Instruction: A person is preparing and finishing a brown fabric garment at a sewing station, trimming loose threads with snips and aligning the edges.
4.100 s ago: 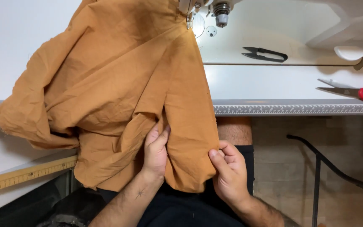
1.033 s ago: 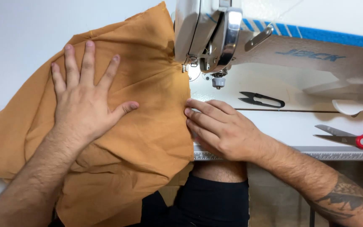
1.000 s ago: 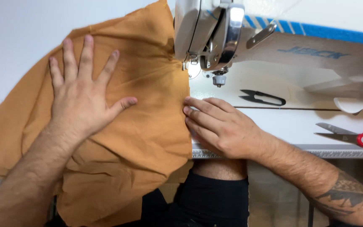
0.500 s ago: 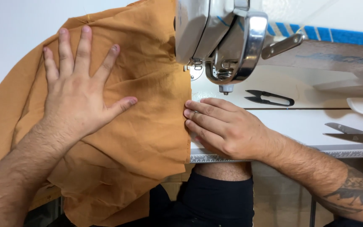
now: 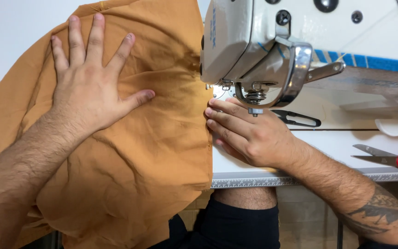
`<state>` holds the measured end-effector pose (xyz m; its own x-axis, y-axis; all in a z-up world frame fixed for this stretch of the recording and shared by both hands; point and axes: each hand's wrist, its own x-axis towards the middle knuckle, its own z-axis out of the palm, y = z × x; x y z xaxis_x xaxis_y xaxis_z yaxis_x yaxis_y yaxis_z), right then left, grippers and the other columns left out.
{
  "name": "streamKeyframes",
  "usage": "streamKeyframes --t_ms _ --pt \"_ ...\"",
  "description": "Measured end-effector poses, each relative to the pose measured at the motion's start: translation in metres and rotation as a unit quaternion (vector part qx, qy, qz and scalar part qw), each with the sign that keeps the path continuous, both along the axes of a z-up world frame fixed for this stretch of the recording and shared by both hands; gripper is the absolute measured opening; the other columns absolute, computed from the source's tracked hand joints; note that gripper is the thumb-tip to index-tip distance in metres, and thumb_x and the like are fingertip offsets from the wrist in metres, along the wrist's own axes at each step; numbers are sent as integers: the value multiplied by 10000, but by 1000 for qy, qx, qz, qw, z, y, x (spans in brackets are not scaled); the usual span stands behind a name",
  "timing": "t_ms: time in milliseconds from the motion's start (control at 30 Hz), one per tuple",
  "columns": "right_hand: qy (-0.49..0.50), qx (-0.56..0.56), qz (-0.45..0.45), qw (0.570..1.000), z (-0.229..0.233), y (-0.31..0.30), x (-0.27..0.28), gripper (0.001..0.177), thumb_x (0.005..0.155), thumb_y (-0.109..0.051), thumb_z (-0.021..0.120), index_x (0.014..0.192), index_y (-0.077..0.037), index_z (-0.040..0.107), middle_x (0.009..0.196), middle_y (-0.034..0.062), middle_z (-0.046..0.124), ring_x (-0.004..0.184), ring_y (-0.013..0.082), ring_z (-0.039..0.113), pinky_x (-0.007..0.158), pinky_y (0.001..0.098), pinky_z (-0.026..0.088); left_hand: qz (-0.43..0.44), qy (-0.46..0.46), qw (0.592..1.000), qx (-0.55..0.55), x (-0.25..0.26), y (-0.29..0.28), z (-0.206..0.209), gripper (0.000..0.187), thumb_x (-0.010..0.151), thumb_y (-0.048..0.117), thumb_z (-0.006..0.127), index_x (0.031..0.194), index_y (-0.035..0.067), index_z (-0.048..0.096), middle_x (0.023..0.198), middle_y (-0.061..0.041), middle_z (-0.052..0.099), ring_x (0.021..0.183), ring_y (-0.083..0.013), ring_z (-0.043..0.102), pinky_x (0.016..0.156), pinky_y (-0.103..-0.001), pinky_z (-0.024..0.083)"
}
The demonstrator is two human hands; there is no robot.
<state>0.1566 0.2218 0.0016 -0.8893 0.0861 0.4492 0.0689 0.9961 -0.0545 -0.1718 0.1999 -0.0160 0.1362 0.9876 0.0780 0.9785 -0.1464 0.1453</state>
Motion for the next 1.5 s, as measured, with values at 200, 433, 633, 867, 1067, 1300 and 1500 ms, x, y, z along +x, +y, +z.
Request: streamKeyframes --t_ms 200,433,633,867,1067,1300,1500 --pt "-21 46 -73 996 -2 -5 8 236 1071 -83 583 1218 80 672 1352 209 670 1247 392 692 626 328 578 7 -20 999 -33 -3 18 1 1061 828 838 421 1657 188 295 1684 -276 37 1498 -510 -55 1150 -747 -17" --pt "61 -57 -94 992 2 -52 9 118 972 -29 691 1021 75 665 993 215 745 838 335 710 622 366 485 8 -28 999 -32 -3 20 4 1055 849 830 440 1654 157 327 1675 -284 79 1482 -499 -53 1145 -750 -15" --pt "183 -278 -171 927 -23 -154 -6 126 931 -69 667 905 53 679 833 163 720 688 274 709 648 351 609 -17 -59 998 20 -10 10 1 979 915 697 611 1599 11 474 1646 -341 171 1496 -518 89 1108 -793 28" --pt "249 -576 -405 666 -108 -225 -19 436 855 -166 764 1251 -7 672 1136 99 732 868 143 715 845 280 580 -173 -106 963 175 -23 1 -8 624 1152 436 716 1497 -81 672 1395 -313 613 1265 -490 523 1058 -636 282" --pt "312 -664 -338 590 -126 -220 -34 371 871 -254 782 1157 -36 692 1149 81 754 1083 176 712 992 313 559 -200 -109 952 203 -35 3 -20 608 1210 457 679 1426 -106 751 1311 -313 635 1213 -485 551 1082 -590 328" --pt "354 -672 -302 577 -108 -238 -23 130 947 -184 727 951 -55 715 886 29 728 806 107 698 732 234 571 -173 -129 968 129 -38 7 -21 669 1175 494 643 1435 -120 692 1399 -331 535 1326 -538 471 1076 -772 176" --pt "348 -599 -363 624 -86 -247 -13 171 911 -180 753 803 -65 686 684 -17 651 606 59 570 557 220 448 -182 -129 972 72 -35 10 -1 750 1133 551 560 1550 -70 616 1481 -397 452 1366 -581 355 1106 -700 129"
